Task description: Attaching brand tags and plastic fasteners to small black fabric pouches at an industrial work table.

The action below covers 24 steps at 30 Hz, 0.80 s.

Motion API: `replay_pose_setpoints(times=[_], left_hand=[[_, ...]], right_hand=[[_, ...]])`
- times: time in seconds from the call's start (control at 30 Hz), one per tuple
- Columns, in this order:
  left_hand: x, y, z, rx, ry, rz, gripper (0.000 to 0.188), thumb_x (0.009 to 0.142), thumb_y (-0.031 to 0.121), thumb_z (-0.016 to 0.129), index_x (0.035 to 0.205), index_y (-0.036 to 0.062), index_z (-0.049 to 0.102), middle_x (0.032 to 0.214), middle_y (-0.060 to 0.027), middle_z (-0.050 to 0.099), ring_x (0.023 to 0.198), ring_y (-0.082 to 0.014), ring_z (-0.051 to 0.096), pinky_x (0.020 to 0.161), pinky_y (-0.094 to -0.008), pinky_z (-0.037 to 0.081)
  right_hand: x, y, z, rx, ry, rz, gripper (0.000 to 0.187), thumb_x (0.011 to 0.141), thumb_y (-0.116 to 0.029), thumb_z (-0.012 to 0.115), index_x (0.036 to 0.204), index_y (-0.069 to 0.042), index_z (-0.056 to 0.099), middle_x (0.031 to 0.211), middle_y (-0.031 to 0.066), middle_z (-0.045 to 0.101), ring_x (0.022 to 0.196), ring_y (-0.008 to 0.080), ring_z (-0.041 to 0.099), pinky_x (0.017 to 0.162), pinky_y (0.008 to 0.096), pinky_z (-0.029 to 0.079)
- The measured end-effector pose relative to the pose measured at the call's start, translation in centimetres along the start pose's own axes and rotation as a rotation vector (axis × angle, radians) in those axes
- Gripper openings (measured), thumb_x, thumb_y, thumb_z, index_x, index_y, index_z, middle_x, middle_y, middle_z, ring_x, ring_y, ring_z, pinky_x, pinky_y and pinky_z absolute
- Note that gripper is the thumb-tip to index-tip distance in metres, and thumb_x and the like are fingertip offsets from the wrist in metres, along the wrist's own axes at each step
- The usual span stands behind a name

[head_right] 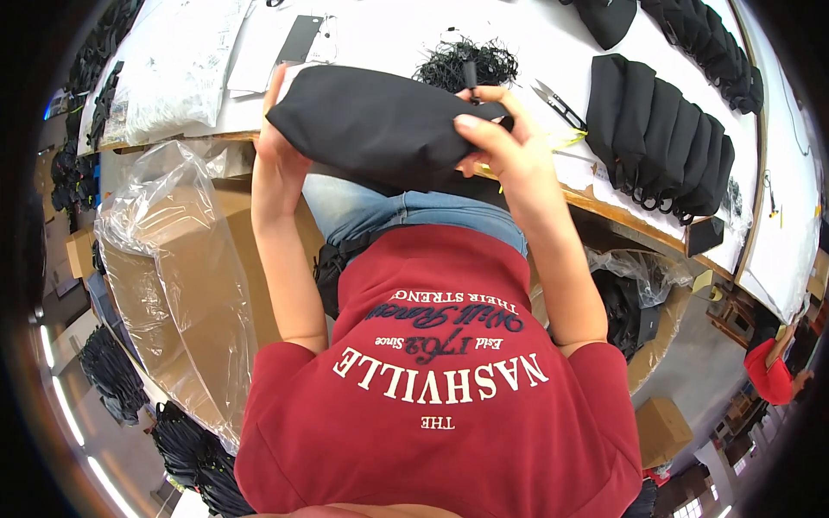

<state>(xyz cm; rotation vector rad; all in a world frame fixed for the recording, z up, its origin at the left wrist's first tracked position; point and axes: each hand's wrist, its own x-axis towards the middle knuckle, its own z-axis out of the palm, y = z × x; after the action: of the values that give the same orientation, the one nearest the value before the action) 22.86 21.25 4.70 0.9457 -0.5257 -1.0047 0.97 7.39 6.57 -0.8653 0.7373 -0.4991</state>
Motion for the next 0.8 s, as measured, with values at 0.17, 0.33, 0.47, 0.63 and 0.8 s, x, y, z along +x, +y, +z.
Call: replay_pose_setpoints(times=[0.17, 0.33, 0.47, 0.63, 0.8], left_hand=[[-0.6, 0.7, 0.2, 1.037, -0.087, 0.465, 0.071, 0.059, 0.004, 0.076, 0.125, 0.0092, 0.050, 0.135, -0.0136, 0.045, 0.113, -0.0222, 0.051, 0.090, -0.0333, 0.044], [-1.7, 0.5, 1.2, 0.798, 0.014, 0.261, 0.048, 0.062, -0.003, 0.075, 0.107, 0.0021, 0.058, 0.096, -0.0054, 0.065, 0.089, -0.0136, 0.061, 0.082, -0.0253, 0.046], [-1.9, -0.7, 2.0, 0.698, 0.118, 0.184, 0.034, 0.075, 0.002, 0.073, 0.106, 0.0026, 0.058, 0.094, -0.0059, 0.063, 0.089, -0.0119, 0.058, 0.081, -0.0238, 0.046], [-2.1, -1.6, 2.9, 0.438, 0.130, 0.120, 0.031, 0.082, 0.004, 0.068, 0.111, 0.0023, 0.059, 0.101, -0.0041, 0.062, 0.094, -0.0100, 0.055, 0.084, -0.0222, 0.043], [-2.4, -2.8, 1.4, 0.459, 0.034, 0.305, 0.018, 0.086, 0.012, 0.065, 0.100, 0.0013, 0.062, 0.100, -0.0034, 0.062, 0.092, -0.0101, 0.054, 0.083, -0.0210, 0.040]], right_hand=[[0.7, 0.9, -2.6, 0.204, -0.086, 0.173, 0.029, 0.086, -0.016, 0.058, 0.112, -0.003, 0.055, 0.086, 0.0053, 0.062, 0.065, 0.0119, 0.055, 0.060, 0.0246, 0.045], [1.8, 2.9, -2.8, -0.455, -0.017, -0.154, 0.037, 0.092, -0.022, 0.051, 0.125, -0.007, 0.046, 0.100, 0.0078, 0.060, 0.087, 0.0139, 0.055, 0.082, 0.0273, 0.043], [0.4, 1.1, -1.0, -0.333, -0.250, -0.435, 0.052, 0.090, -0.026, 0.056, 0.134, -0.009, 0.035, 0.113, 0.0106, 0.056, 0.097, 0.0150, 0.052, 0.089, 0.0297, 0.040], [1.0, 1.1, -0.5, -0.569, -0.219, -0.654, 0.035, 0.071, -0.010, 0.075, 0.104, -0.006, 0.065, 0.097, 0.0094, 0.063, 0.090, 0.0203, 0.059, 0.079, 0.0286, 0.046], [1.0, -0.4, -1.0, -0.729, -0.214, -0.739, 0.020, 0.071, -0.009, 0.074, 0.091, -0.007, 0.071, 0.091, 0.0087, 0.064, 0.085, 0.0204, 0.061, 0.075, 0.0287, 0.047]])
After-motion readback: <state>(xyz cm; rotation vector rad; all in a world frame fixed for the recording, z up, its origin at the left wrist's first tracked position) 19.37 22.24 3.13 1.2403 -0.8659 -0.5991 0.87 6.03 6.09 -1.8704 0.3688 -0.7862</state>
